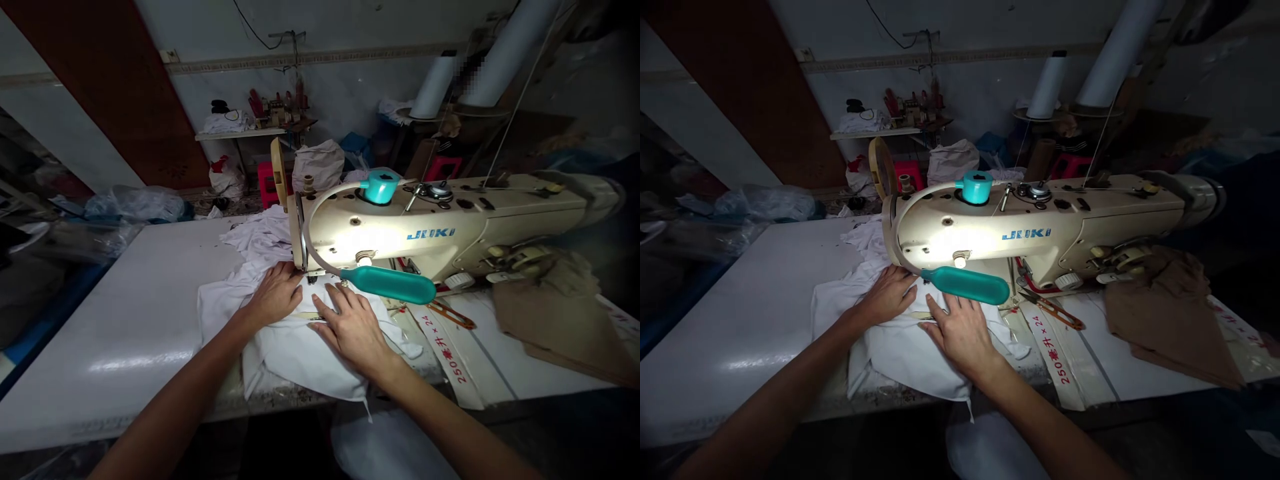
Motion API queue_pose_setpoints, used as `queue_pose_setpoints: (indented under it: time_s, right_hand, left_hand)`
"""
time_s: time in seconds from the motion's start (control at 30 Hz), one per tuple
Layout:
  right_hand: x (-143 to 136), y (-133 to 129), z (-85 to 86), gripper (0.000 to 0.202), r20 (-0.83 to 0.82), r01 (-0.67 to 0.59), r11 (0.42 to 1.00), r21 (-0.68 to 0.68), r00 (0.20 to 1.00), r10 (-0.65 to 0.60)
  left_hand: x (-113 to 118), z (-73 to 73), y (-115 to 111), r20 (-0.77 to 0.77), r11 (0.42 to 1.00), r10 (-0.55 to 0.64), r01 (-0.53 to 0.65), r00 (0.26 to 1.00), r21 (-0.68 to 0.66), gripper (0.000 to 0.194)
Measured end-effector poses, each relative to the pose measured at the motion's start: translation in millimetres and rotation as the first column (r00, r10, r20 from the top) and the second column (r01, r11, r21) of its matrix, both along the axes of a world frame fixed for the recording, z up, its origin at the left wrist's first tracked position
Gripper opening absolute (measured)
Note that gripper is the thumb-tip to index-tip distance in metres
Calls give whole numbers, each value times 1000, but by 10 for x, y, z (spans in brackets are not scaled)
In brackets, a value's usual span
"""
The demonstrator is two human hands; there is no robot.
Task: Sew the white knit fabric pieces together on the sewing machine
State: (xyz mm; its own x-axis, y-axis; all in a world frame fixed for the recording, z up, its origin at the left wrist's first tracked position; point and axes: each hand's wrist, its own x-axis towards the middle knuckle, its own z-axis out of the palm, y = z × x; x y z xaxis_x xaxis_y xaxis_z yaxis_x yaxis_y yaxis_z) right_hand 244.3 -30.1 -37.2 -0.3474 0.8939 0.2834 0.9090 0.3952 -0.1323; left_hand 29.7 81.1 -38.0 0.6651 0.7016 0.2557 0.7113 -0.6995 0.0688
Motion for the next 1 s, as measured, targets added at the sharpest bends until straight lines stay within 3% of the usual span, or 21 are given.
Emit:
queue_pose_setpoints:
  time_s: [0.3,0.43,0.6,0.67,0.83,1.0]
  right_hand:
    - [-55,38,-19,51,4,10,1000,22,1000,-11]
    - [-53,31,6,51,-3,29,999,17,1000,-29]
    - [58,75,25,52,8,-31,999,-14,999,31]
    - [113,109,13,53,13,-67,998,-17,998,67]
    - [139,125,4,53,-15,-75,997,-22,997,74]
    - [226,-132,71,45,-202,-50,998,-31,978,43]
  left_hand:
    - [-1,64,102,-12,1000,2,-2,1000,15,19]
    - [12,15,-66,4,997,53,-53,999,49,24]
    - [2,-31,-462,25,994,-94,93,995,53,36]
    - [4,-24,-563,1,997,-75,75,997,35,41]
    - [17,6,-581,-33,999,-38,39,999,12,42]
    - [13,22,-532,-30,998,-66,66,997,13,46]
